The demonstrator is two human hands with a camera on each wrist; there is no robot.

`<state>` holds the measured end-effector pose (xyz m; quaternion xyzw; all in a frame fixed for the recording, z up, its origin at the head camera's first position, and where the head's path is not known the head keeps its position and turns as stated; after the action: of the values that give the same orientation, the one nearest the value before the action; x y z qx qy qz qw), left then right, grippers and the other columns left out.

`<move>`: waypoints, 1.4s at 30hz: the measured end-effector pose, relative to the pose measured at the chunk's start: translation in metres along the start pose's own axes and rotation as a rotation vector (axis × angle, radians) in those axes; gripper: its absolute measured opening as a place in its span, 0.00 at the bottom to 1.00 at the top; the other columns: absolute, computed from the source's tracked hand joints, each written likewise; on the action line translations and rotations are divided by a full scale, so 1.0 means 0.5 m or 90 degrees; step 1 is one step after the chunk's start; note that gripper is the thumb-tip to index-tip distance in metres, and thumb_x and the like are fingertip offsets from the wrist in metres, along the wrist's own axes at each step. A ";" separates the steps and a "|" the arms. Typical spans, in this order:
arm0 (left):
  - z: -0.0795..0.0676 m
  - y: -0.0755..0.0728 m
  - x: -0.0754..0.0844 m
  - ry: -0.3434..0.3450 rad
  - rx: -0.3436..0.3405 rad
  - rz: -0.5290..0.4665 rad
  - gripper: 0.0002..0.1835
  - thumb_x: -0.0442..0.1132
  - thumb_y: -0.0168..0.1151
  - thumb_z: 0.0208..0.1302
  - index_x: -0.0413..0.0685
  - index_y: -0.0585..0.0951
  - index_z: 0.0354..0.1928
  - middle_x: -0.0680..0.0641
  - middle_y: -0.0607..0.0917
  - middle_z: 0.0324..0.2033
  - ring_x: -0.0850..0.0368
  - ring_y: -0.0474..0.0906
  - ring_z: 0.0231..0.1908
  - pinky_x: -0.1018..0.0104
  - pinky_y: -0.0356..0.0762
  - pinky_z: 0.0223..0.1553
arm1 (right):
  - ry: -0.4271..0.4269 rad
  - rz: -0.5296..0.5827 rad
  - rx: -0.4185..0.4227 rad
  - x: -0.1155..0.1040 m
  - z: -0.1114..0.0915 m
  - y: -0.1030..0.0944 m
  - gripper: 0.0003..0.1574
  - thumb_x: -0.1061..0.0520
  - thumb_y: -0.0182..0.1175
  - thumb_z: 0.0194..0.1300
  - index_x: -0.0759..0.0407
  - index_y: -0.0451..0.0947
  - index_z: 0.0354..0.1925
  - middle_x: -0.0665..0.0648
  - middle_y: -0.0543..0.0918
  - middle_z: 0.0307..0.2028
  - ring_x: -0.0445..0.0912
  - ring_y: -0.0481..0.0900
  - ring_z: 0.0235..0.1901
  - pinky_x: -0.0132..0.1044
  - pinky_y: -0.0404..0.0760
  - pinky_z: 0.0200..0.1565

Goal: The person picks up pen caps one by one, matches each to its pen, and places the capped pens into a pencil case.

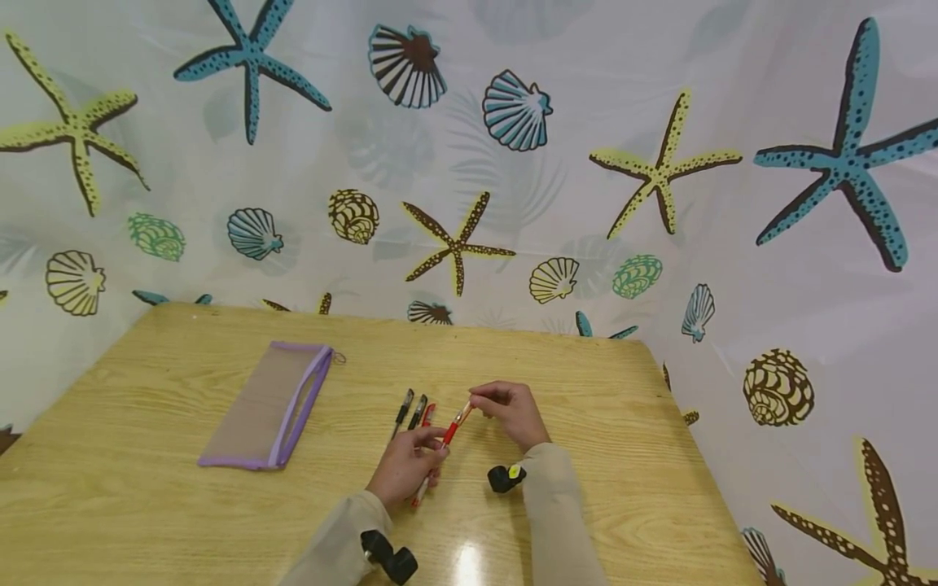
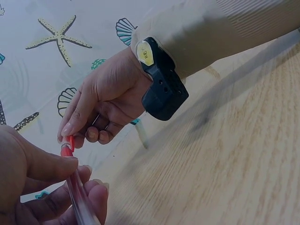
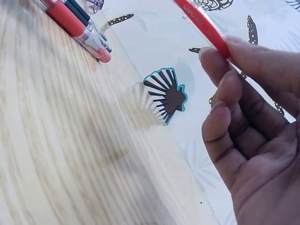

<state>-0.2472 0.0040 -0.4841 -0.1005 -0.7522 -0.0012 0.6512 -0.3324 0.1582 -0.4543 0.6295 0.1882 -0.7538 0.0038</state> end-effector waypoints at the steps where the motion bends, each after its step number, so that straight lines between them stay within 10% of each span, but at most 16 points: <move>1: 0.000 0.000 0.000 0.001 0.000 0.001 0.17 0.33 0.60 0.66 0.40 0.79 0.56 0.46 0.80 0.36 0.55 0.79 0.26 0.65 0.81 0.26 | 0.003 -0.003 -0.006 0.000 0.000 0.003 0.20 0.58 0.62 0.65 0.74 0.79 0.49 0.54 0.85 0.38 0.59 0.77 0.35 0.44 0.79 0.39; 13: 0.000 0.001 0.000 0.004 0.006 -0.002 0.17 0.32 0.60 0.66 0.40 0.79 0.56 0.46 0.79 0.36 0.56 0.78 0.25 0.65 0.81 0.25 | 0.010 0.017 -0.042 -0.058 -0.025 0.032 0.15 0.64 0.60 0.66 0.75 0.80 0.46 0.73 0.81 0.45 0.67 0.76 0.42 0.55 0.78 0.45; 42: -0.006 0.003 0.000 0.018 0.036 -0.083 0.14 0.28 0.62 0.63 0.31 0.80 0.51 0.45 0.81 0.31 0.60 0.75 0.16 0.65 0.78 0.19 | -0.013 0.072 -0.014 -0.010 -0.011 0.046 0.19 0.61 0.65 0.62 0.81 0.79 0.41 0.51 0.84 0.28 0.45 0.77 0.27 0.42 0.79 0.36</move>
<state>-0.2442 0.0050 -0.4838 -0.0327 -0.7476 -0.0241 0.6629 -0.3206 0.1372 -0.4567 0.6316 0.1605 -0.7565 0.0552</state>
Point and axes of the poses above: each hand's wrist, its own z-axis towards the middle knuckle, its own y-axis out of the palm, x = y × z, the point moved 10 cm from there along z, towards the middle knuckle
